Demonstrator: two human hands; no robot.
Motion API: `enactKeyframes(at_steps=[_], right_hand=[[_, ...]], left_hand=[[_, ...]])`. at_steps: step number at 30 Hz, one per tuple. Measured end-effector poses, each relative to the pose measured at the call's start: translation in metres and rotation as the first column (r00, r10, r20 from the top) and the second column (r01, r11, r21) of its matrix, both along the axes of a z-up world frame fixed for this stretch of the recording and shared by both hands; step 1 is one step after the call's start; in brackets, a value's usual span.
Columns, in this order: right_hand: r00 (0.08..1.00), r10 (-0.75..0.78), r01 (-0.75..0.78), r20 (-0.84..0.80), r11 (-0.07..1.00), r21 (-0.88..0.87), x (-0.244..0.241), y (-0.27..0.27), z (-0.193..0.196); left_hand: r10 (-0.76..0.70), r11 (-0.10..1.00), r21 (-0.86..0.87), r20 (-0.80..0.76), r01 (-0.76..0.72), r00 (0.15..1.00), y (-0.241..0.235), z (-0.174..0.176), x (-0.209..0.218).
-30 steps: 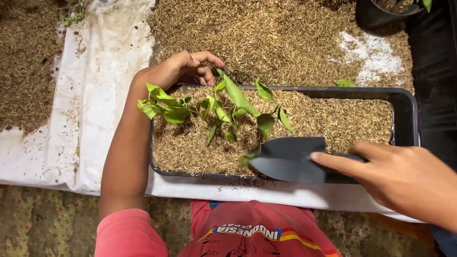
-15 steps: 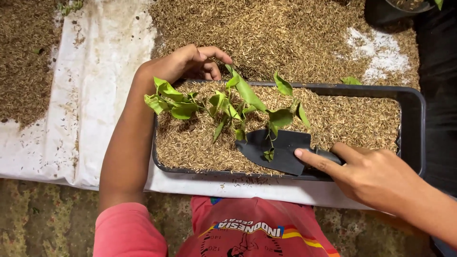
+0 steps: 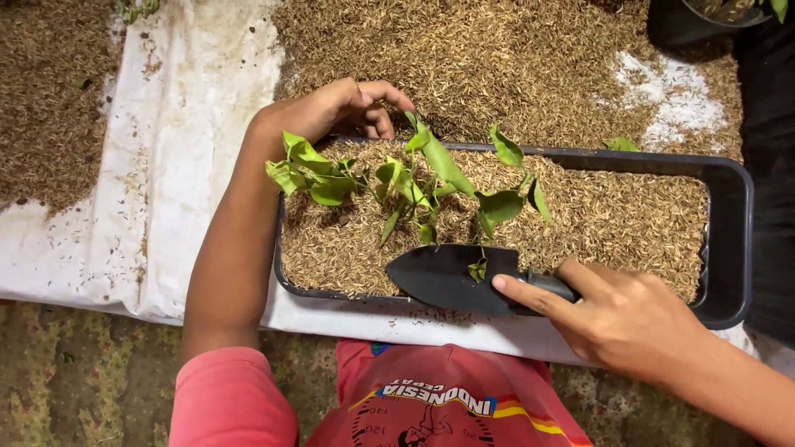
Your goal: The person plants small green cuttings into a black rectangular tray filled with rice husks. They use a small hand trowel to scoop and spread the husks around the cuttings, pressing them into place. Additional cuttings are added from nearby pots during the process.
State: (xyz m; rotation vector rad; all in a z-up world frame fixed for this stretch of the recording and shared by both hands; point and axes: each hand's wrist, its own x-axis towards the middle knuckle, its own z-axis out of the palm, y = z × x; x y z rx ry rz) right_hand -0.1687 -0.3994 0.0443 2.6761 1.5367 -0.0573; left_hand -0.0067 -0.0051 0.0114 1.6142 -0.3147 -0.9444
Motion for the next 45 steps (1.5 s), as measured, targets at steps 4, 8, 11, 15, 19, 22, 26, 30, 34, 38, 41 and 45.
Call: enactKeyframes(at_steps=[4, 8, 11, 15, 19, 22, 26, 30, 34, 38, 41, 45], right_hand=[[0.995, -0.063, 0.058, -0.076, 0.996, -0.063, 0.0, -0.003, -0.007], [0.984, -0.064, 0.063, -0.165, 0.998, -0.01, 0.01, -0.008, 0.006], [0.987, -0.056, 0.051, -0.153, 0.998, -0.038, 0.02, -0.023, 0.01], [0.987, -0.097, 0.08, -0.125, 0.988, -0.129, 0.025, -0.034, 0.006], [0.954, -0.133, 0.097, -0.27, 0.985, -0.143, 0.037, -0.057, 0.016], [0.914, -0.161, 0.145, -0.373, 0.987, -0.072, 0.054, -0.099, 0.023], [0.846, -0.292, 0.301, -0.446, 0.952, -0.053, 0.069, -0.11, 0.021], [0.849, -0.25, 0.274, -0.466, 0.962, -0.016, 0.08, -0.097, 0.017], [0.842, -0.185, 0.281, -0.507, 0.952, 0.12, 0.097, -0.09, 0.026], [0.745, -0.473, 0.433, -0.47, 0.879, -0.198, 0.106, -0.049, 0.046], [0.726, -0.409, 0.355, -0.552, 0.911, -0.208, 0.111, -0.022, 0.049], [0.739, -0.429, 0.319, -0.52, 0.902, -0.29, 0.121, 0.009, 0.06]], left_hand=[[-0.053, 0.998, -0.033, 0.045, 0.055, 0.998, 0.0, 0.0, 0.0], [-0.05, 0.999, -0.002, 0.061, 0.05, 0.997, -0.001, 0.001, 0.0], [-0.018, 1.0, 0.026, 0.016, 0.017, 1.0, -0.001, 0.0, 0.002], [-0.027, 0.999, 0.036, 0.01, 0.027, 1.0, -0.002, 0.002, 0.0], [-0.037, 0.999, -0.013, 0.026, 0.038, 0.999, 0.0, -0.004, 0.002], [-0.069, 0.998, -0.001, 0.04, 0.069, 0.997, 0.0, -0.006, 0.005], [-0.092, 0.996, -0.005, 0.048, 0.092, 0.995, -0.002, -0.001, 0.004], [-0.065, 0.998, -0.017, 0.048, 0.066, 0.997, 0.0, 0.001, 0.001], [-0.045, 0.998, -0.049, 0.033, 0.047, 0.998, -0.002, 0.005, -0.001], [-0.034, 0.997, -0.064, 0.05, 0.037, 0.998, -0.001, 0.008, -0.004], [0.071, 0.985, -0.16, 0.003, -0.069, 0.997, 0.0, 0.013, -0.007], [0.074, 0.965, -0.255, 0.048, -0.06, 0.996, 0.009, 0.0, 0.0]])
